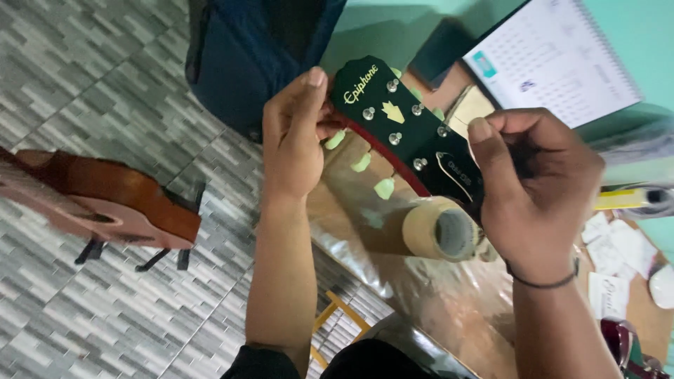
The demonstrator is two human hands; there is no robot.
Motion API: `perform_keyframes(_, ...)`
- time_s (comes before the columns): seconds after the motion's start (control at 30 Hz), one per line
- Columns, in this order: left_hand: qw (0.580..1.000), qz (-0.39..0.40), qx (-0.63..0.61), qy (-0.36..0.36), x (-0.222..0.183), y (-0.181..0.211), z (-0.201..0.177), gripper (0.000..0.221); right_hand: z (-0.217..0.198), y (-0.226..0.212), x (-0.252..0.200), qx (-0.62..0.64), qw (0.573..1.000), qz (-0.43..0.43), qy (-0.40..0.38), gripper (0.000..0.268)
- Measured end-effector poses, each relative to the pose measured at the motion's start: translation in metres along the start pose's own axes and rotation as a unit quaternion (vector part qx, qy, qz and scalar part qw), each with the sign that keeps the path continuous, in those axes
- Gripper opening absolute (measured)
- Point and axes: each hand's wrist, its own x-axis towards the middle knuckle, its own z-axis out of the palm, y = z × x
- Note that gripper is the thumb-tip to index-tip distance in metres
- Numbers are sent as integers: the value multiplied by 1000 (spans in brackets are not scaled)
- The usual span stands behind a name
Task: Replacing a string on an electric guitar, including threading, cutting, cleaning, and winding.
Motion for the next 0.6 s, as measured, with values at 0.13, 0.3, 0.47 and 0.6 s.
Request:
perform_keyframes(0.13,998,61,-4,20,-15,48,37,36,-50,-40,-7,-3,999,-33,5,13)
perform_keyframes(0.3,941,338,3,27,-40,67,76,23,-98,-108,-30,-84,990,96,67,12)
perform_keyframes(0.47,980,191,-35,33,-65,132,118,46,-122,-134,-47,-119,975,150,114,16)
perform_keyframes(0.6,973,211,-83,43,-80,139,132,56,-129,-129,-66,-68,975,120,173,12)
